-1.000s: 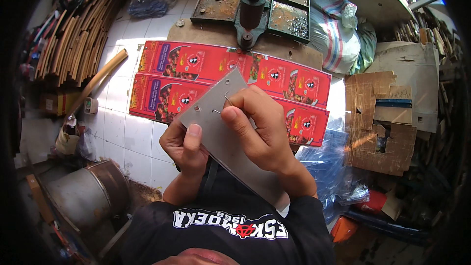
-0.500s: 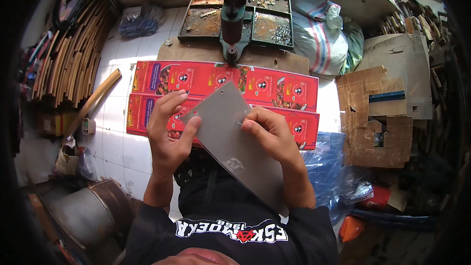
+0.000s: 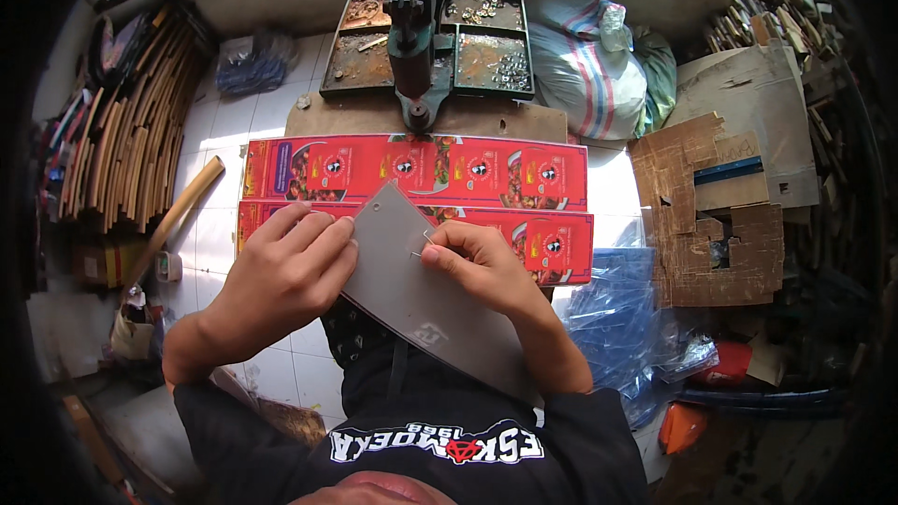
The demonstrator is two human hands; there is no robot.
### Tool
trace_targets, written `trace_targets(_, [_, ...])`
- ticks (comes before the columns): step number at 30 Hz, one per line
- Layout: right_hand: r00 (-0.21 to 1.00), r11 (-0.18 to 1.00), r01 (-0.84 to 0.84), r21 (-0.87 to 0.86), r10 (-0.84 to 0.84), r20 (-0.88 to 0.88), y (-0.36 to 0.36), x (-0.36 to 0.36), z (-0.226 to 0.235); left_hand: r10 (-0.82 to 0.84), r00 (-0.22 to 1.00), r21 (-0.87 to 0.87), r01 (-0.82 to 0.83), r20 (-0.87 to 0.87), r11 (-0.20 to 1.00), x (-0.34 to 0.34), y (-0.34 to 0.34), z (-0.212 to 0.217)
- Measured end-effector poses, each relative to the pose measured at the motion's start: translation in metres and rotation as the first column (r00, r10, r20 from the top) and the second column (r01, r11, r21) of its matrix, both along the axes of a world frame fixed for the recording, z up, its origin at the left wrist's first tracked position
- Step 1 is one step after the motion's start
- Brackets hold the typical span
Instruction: The person attaches metal components and a plastic handle to a flat box template using a rivet or fastener.
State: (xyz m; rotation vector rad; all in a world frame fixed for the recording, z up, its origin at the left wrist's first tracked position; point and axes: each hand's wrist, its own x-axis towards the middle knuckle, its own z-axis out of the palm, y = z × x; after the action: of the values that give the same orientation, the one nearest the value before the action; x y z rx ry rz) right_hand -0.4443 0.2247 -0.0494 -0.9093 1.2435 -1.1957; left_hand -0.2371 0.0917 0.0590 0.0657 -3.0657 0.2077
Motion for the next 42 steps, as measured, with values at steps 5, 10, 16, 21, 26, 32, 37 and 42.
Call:
trace_targets(5, [0.998, 0.999, -0.028, 0.019, 0.027, 0.063, 0.003, -0.004, -0.005, -0.109, 0.994, -0.054, 0.110, 0.019, 0.993, -0.001, -0.009, -0.001])
trace_targets(10, [0.996, 0.999, -0.027, -0.018, 0.028, 0.085, 0.005, -0.006, -0.006, -0.186, 0.979, -0.033, 0.184, -0.085, 0.982, -0.001, -0.017, -0.007])
trace_targets(16, [0.992, 0.998, -0.064, -0.013, 0.065, 0.107, 0.006, -0.009, 0.000, -0.245, 0.959, -0.074, 0.237, -0.143, 0.969, -0.002, -0.025, -0.017])
trace_targets(21, [0.991, 0.998, -0.063, -0.017, 0.064, 0.121, 0.007, -0.006, -0.002, -0.222, 0.956, -0.039, 0.219, -0.194, 0.975, 0.000, -0.024, -0.019])
trace_targets(26, [0.993, 0.999, -0.047, -0.015, 0.048, 0.106, 0.009, -0.006, 0.006, -0.121, 0.932, 0.083, 0.159, -0.341, 0.984, 0.008, -0.028, -0.020])
trace_targets(32, [0.993, 0.992, 0.117, -0.054, -0.117, -0.003, 0.017, -0.022, 0.005, 0.240, 0.685, 0.226, -0.112, -0.687, 0.968, 0.047, -0.056, -0.018])
trace_targets(37, [0.980, 0.979, 0.185, -0.081, -0.190, -0.065, 0.019, -0.026, 0.006, 0.439, 0.512, 0.228, -0.423, -0.738, 0.877, 0.068, -0.077, -0.034])
trace_targets(42, [0.976, 0.975, 0.189, -0.113, -0.199, -0.088, 0.018, -0.021, 0.012, 0.651, 0.260, 0.656, -0.081, -0.713, 0.751, 0.063, -0.053, -0.079])
